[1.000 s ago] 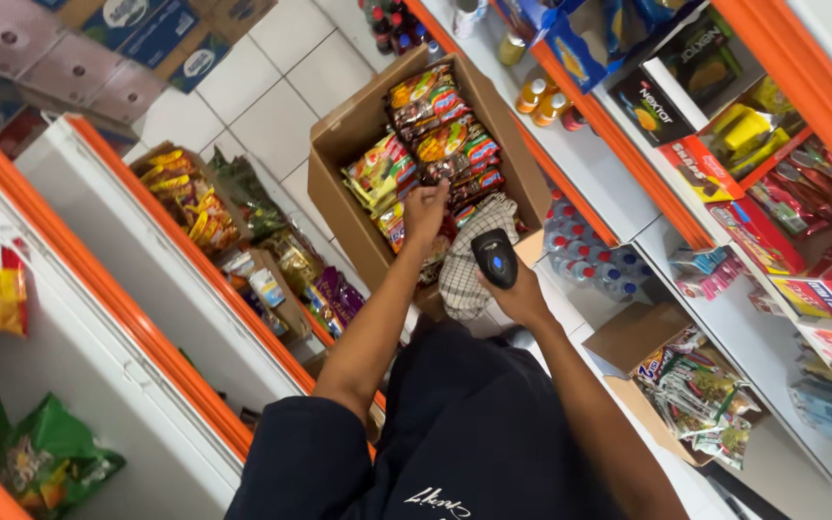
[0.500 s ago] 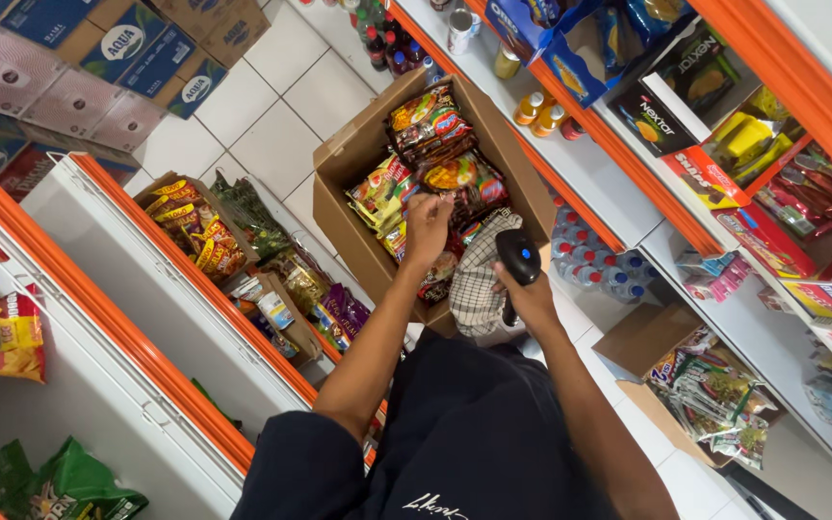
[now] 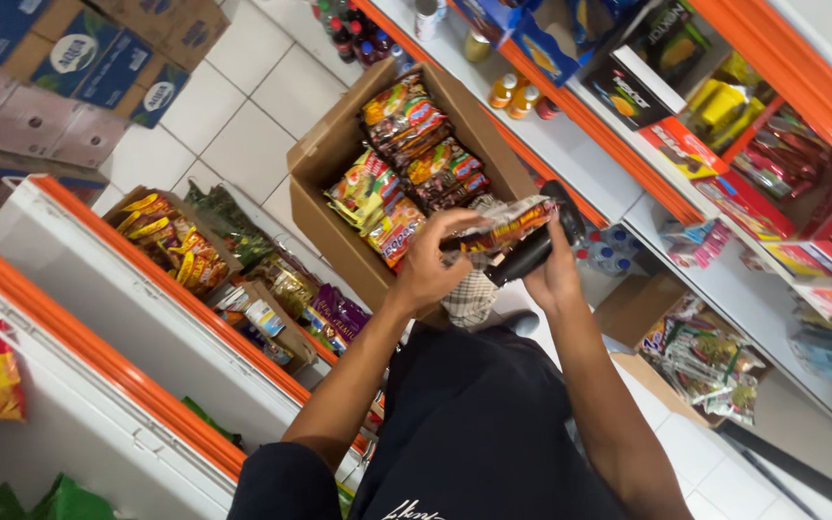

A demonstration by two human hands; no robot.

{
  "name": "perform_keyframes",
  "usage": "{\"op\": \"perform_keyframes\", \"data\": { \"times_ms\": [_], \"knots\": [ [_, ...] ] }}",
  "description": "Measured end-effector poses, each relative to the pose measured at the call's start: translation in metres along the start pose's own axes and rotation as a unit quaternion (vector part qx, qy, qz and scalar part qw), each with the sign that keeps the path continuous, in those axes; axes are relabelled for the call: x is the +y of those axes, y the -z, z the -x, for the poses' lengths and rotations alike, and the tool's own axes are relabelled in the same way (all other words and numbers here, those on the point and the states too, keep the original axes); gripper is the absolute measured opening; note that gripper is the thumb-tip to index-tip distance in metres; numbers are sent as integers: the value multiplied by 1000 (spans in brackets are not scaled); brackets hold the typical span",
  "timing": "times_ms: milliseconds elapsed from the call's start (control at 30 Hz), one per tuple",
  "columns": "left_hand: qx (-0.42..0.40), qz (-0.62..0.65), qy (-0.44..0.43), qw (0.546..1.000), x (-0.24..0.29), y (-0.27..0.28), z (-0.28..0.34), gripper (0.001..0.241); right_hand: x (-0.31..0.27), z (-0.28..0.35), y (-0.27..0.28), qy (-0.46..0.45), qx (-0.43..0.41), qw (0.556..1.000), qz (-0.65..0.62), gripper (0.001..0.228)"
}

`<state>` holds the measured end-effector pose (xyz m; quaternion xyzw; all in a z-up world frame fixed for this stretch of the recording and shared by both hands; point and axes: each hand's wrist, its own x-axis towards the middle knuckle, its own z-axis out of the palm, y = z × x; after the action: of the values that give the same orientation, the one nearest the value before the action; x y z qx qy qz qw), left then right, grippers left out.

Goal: The person takes instant noodle packets from a cardboard box, scans each packet with a handheld barcode scanner, and arranges them onto store shelves by hand.

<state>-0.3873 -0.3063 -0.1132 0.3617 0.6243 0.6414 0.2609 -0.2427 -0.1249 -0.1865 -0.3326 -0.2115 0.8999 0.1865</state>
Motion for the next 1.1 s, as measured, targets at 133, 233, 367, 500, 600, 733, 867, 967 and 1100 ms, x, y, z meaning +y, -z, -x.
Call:
{"op": "perform_keyframes", "data": {
  "times_ms": [133, 233, 367, 500, 600, 733, 867, 967, 1100],
  "knots": [
    [-57, -168, -143, 974, 19, 0, -21, 36, -21, 10, 8, 8, 1, 997, -80, 48],
    [-45, -199, -180, 962, 24, -7, -29, 30, -31, 18, 7, 45, -5, 999, -31, 42],
    [21, -199, -220, 955, 28, -24, -32, 31, -41, 37, -11, 111, 50, 992, 36, 50],
    [114, 124, -105, 980, 22, -69, -31, 48, -52, 55, -25, 110, 54, 992, -31, 56],
    [161, 518, 83, 836, 16, -99, -24, 62, -57, 62, -11, 118, 56, 990, -57, 50],
    [51, 550, 190, 812, 5, -134, -21, 63, -75, 81, 21, 161, 54, 985, -20, 41],
    [-22, 290, 159, 943, 5, -170, -21, 73, -109, 109, 56, 210, 46, 977, -12, 23],
    [-68, 289, 199, 934, 12, -200, -25, 75, -134, 127, 87, 253, 64, 965, 20, 33],
    [-123, 308, 247, 910, 22, -248, -30, 78, -168, 158, 129, 274, 91, 957, 40, 33]
  ]
}}
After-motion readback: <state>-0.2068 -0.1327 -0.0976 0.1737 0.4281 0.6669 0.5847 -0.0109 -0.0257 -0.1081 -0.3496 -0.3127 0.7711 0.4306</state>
